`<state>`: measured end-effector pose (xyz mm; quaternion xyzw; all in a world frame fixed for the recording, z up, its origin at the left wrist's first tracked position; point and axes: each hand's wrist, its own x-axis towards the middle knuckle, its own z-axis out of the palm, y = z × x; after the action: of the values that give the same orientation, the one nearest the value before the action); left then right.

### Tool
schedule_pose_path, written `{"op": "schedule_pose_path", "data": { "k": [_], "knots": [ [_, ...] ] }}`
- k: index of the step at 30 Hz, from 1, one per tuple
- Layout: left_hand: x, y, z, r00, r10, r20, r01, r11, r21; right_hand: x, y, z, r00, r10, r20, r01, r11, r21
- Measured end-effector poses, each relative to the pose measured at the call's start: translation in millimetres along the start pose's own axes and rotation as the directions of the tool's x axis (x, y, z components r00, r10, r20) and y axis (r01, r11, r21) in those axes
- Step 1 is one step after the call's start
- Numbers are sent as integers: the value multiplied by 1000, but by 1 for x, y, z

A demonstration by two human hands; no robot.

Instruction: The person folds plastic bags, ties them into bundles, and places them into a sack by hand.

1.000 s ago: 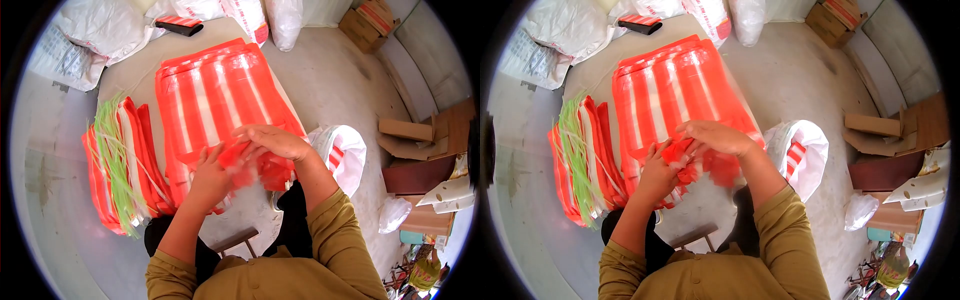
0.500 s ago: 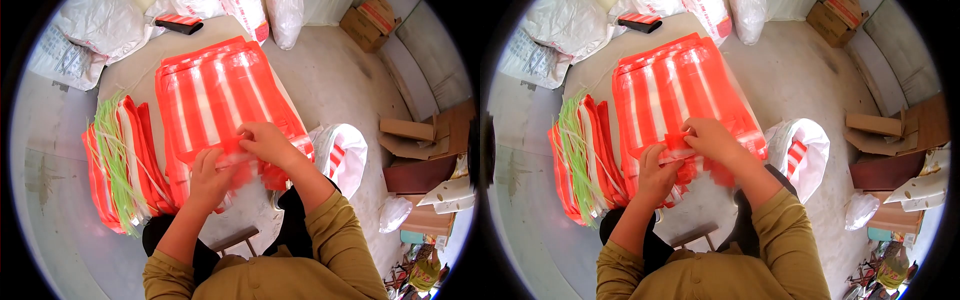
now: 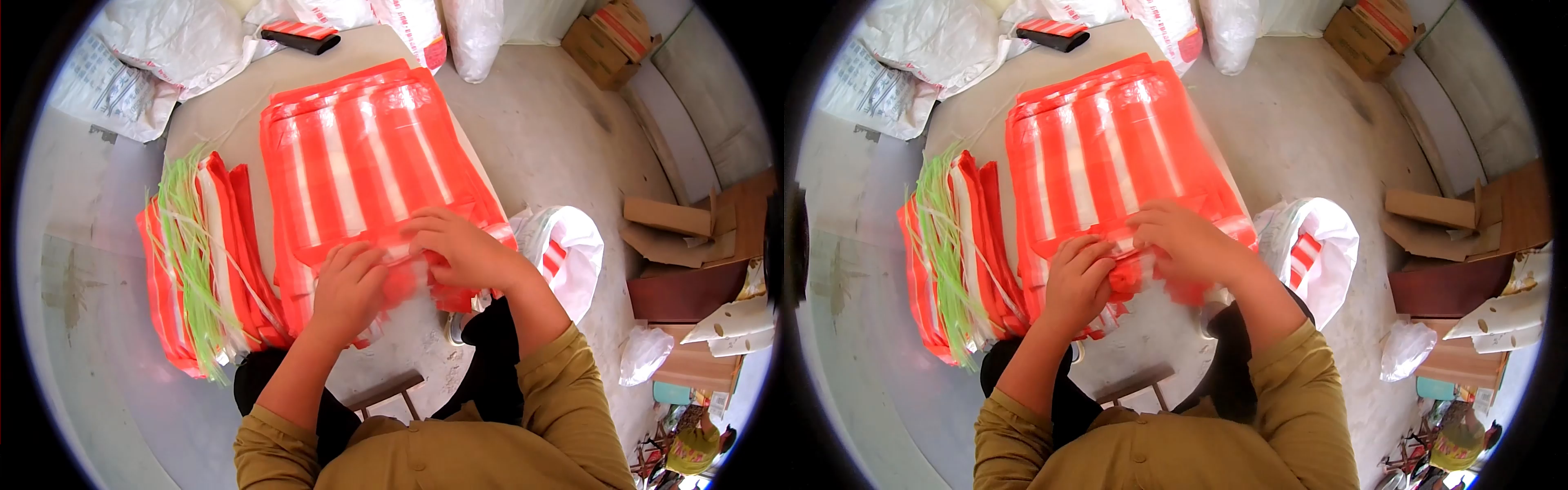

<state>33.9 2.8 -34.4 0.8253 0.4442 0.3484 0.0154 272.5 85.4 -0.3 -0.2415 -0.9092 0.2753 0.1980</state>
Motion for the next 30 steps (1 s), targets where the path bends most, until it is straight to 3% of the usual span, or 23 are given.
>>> {"op": "schedule_pose_path", "data": {
  "k": [3,6,9,12,15,18,27,30],
  "knots": [
    [3,3,-1,998,-56,2,56,998,-42,-4,-16,9,998,27,-60,-35,990,-136],
    [3,1,4,991,-137,-4,137,988,-72,-1,-9,23,991,-32,-133,12,989,-148],
    [6,6,8,950,-312,-8,309,942,-134,4,-7,29,958,263,-115,-260,965,42],
    [8,11,8,887,-462,-7,453,873,-180,12,-9,31,927,353,-127,-353,935,28],
    [14,10,10,914,-402,-53,389,906,-164,16,-10,38,885,359,-295,-355,932,69],
    [10,7,8,941,-337,-8,336,940,-59,18,-14,35,865,423,-269,-395,906,155],
    [8,-4,11,982,-181,-51,181,983,-15,8,-1,22,988,42,-148,-51,997,-54],
    [13,-1,-1,979,-199,42,200,980,-21,7,-8,8,994,94,-51,-94,996,-2]
  ]
}}
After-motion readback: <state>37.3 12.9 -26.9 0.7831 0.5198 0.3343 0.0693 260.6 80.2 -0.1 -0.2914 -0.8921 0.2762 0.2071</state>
